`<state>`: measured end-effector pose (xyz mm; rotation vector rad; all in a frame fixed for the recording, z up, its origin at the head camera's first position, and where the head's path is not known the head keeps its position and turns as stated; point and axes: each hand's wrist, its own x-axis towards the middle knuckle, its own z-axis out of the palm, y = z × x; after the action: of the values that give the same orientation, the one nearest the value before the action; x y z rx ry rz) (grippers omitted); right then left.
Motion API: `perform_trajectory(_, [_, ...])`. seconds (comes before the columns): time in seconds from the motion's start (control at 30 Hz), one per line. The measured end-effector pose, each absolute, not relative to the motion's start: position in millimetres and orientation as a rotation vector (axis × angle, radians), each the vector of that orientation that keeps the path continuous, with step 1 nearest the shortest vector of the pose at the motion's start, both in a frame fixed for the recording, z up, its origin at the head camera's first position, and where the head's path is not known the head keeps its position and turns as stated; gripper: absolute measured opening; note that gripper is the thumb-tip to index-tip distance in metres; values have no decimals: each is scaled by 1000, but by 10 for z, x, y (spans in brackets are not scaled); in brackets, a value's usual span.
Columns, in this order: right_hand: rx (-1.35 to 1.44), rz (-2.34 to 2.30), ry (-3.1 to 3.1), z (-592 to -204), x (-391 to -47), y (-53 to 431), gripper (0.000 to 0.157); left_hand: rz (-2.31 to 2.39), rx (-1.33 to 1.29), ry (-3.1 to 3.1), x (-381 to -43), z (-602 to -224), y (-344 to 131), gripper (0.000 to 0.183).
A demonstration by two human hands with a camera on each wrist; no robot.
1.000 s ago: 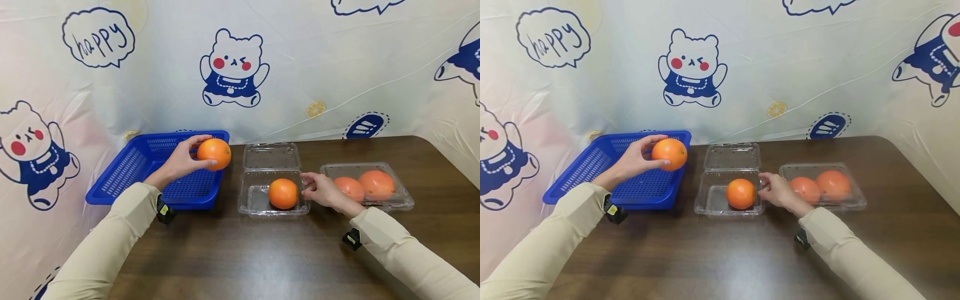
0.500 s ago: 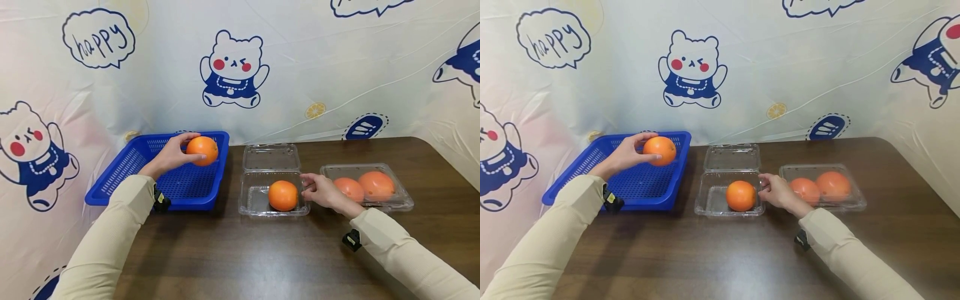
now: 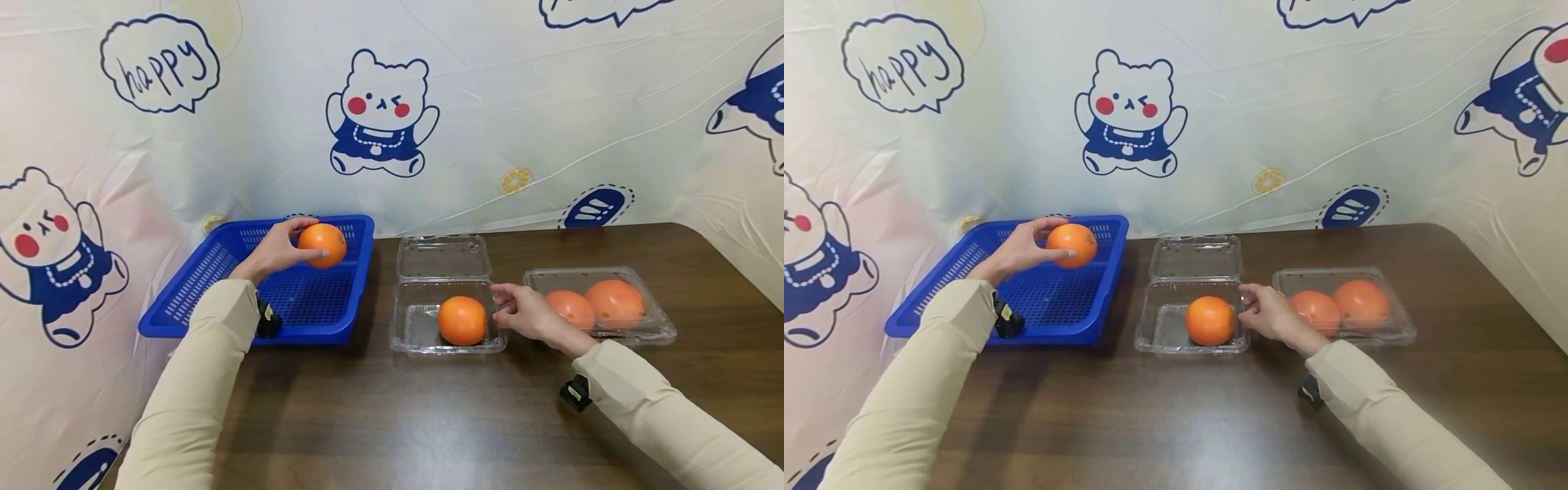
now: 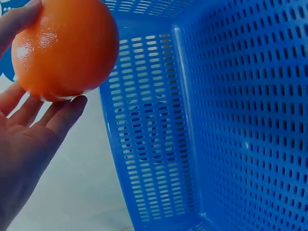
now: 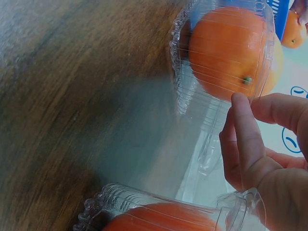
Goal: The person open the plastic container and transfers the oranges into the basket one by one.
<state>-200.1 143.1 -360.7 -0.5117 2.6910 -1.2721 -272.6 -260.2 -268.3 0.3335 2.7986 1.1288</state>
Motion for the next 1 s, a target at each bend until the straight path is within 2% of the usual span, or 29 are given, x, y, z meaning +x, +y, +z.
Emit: perform_trajectory(1.0, [-521, -1258, 2690, -3622, -2018, 1456, 49, 1082, 150, 2752, -2950, -2859, -2726, 73])
